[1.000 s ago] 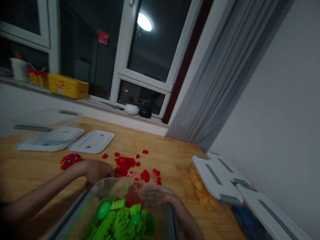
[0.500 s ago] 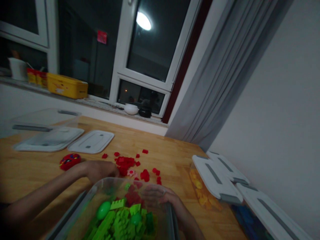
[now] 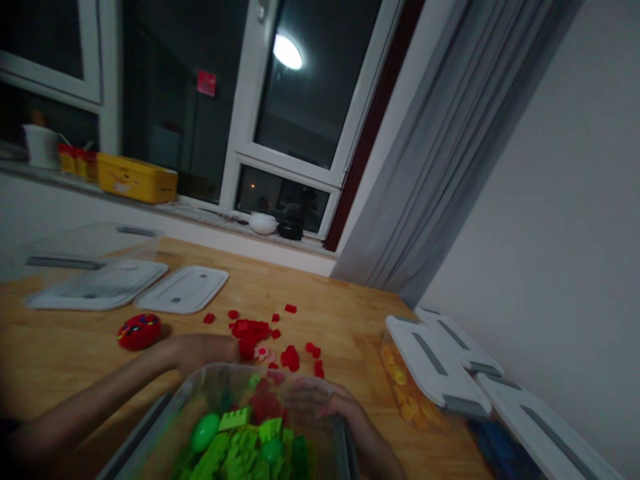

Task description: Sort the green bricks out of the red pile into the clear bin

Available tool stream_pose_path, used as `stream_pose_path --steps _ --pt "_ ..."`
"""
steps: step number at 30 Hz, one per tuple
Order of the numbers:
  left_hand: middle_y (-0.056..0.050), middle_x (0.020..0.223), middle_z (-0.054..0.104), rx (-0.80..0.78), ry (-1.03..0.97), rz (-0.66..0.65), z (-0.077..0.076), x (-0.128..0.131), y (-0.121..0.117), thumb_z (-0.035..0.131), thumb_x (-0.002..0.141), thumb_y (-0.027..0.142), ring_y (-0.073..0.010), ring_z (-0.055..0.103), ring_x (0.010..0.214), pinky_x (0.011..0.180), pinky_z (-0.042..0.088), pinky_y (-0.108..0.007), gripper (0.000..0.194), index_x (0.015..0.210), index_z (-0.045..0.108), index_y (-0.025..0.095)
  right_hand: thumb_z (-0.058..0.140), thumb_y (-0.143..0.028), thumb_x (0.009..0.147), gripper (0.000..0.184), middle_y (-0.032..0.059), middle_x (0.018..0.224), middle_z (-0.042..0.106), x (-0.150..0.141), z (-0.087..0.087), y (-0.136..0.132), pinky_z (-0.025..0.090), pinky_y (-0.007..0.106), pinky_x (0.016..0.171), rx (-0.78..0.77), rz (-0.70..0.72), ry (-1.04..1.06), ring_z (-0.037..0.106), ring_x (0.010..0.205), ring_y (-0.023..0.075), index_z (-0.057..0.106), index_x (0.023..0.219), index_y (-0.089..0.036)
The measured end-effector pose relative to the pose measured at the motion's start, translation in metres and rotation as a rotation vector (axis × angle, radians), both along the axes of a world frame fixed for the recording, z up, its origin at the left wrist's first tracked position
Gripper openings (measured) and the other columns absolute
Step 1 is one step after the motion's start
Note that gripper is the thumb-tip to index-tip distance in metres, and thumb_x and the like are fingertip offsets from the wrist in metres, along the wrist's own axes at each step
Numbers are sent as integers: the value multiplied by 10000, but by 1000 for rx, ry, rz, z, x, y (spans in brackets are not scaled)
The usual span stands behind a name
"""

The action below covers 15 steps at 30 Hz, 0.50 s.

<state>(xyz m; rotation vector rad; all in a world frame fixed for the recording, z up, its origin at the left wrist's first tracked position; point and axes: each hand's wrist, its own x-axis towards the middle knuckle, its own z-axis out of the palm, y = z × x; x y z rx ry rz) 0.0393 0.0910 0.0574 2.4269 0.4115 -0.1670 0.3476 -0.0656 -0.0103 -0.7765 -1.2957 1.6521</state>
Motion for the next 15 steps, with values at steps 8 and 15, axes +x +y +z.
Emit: stream_pose_path --steps 8,15 --pt "34 531 493 -4 -2 -12 1 -4 3 711 717 330 -136 397 540 508 298 -272 235 576 590 187 650 -285 768 572 158 1473 716 14 0 12 293 560 1317 -65 81 -75 567 1499 347 747 1325 -193" --pt "0 558 606 35 -1 48 8 -5 -2 752 701 300 -175 513 576 548 359 -279 182 593 676 174 738 -282 670 628 151 1454 729 24 -19 32 345 595 1276 -104 124 -106 558 1495 389 753 1296 -224"
